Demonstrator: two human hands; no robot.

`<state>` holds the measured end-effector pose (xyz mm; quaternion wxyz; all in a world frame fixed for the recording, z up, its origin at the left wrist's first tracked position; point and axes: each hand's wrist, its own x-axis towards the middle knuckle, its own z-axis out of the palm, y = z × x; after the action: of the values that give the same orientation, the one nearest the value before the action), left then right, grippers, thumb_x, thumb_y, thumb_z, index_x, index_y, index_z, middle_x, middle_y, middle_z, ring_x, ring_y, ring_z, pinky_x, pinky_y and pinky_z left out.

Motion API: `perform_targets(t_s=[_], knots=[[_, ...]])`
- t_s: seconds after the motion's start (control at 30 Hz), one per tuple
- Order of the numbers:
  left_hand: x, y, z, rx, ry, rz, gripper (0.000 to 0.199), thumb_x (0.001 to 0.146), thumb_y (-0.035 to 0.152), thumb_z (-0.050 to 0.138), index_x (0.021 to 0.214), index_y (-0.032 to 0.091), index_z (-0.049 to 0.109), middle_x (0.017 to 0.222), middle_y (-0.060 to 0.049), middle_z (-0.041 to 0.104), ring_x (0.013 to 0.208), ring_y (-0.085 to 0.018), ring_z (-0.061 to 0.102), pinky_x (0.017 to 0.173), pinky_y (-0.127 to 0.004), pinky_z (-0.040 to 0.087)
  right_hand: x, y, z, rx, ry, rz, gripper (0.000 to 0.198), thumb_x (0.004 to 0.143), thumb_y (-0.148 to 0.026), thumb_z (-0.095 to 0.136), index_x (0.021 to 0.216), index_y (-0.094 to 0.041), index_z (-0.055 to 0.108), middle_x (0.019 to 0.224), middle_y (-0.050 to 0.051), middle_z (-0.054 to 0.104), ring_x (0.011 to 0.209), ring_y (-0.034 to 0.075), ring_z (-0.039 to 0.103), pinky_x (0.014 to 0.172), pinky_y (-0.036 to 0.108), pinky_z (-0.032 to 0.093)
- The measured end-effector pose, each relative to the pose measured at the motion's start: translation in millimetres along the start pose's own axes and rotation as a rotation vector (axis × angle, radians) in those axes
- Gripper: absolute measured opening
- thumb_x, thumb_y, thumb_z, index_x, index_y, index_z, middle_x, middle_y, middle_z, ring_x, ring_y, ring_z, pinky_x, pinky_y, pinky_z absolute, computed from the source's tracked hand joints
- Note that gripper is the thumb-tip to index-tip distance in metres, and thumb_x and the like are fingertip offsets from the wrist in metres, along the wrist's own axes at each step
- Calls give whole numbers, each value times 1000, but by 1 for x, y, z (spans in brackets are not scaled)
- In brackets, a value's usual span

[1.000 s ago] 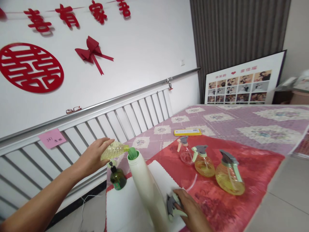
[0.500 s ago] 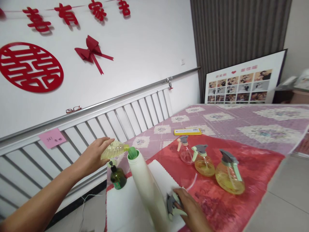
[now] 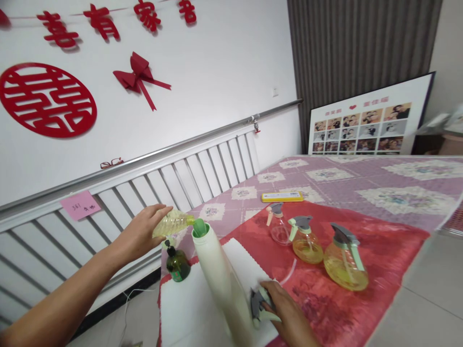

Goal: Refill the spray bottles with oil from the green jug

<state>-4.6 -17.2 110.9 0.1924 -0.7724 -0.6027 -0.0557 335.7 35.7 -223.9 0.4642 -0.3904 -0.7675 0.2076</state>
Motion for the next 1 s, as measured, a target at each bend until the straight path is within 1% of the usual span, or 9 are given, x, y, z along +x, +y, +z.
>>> perform_targets(t_s=[0.2,0.33,0.5,0.6,0.8,1.0], knots=[[0,0,0,11,11,5,74,77,18,68,145,25,37,142,-13,48,128,-34,48,106,-52,45,-2,6,3,6,-6,0,32,84,-33,62,113,-21,69,108,13,76,100,28,73,87,36,59],[0,0,-1,16,10,5,74,77,19,68,144,25,37,142,-13,49,128,-34,49,106,-52,45,-5,14,5,0,-18,-6,37,82,-35,66,117,-21,67,113,14,75,105,29,72,89,38,59],[0,1,-2,17,13,-1,74,76,17,67,144,25,38,142,-13,49,129,-34,48,106,-52,45,-2,6,2,-1,-9,-7,33,85,-35,62,115,-22,68,109,13,76,100,27,73,86,35,60],[0,2,-2,22,4,-5,74,76,17,68,144,24,38,142,-14,49,129,-34,48,107,-52,45,-1,2,0,5,2,-14,33,85,-36,63,114,-22,69,108,13,76,100,27,74,86,35,60],[0,1,-2,27,15,10,74,76,18,68,144,25,37,142,-14,49,128,-35,48,106,-53,45,-3,8,3,12,21,-24,33,84,-35,64,114,-22,69,109,12,76,101,28,73,87,36,60],[0,1,-1,23,32,14,74,77,20,68,143,28,37,141,-12,50,128,-34,50,104,-54,46,-3,9,4,9,3,0,33,85,-37,63,114,-22,69,108,12,76,100,28,73,87,36,60]])
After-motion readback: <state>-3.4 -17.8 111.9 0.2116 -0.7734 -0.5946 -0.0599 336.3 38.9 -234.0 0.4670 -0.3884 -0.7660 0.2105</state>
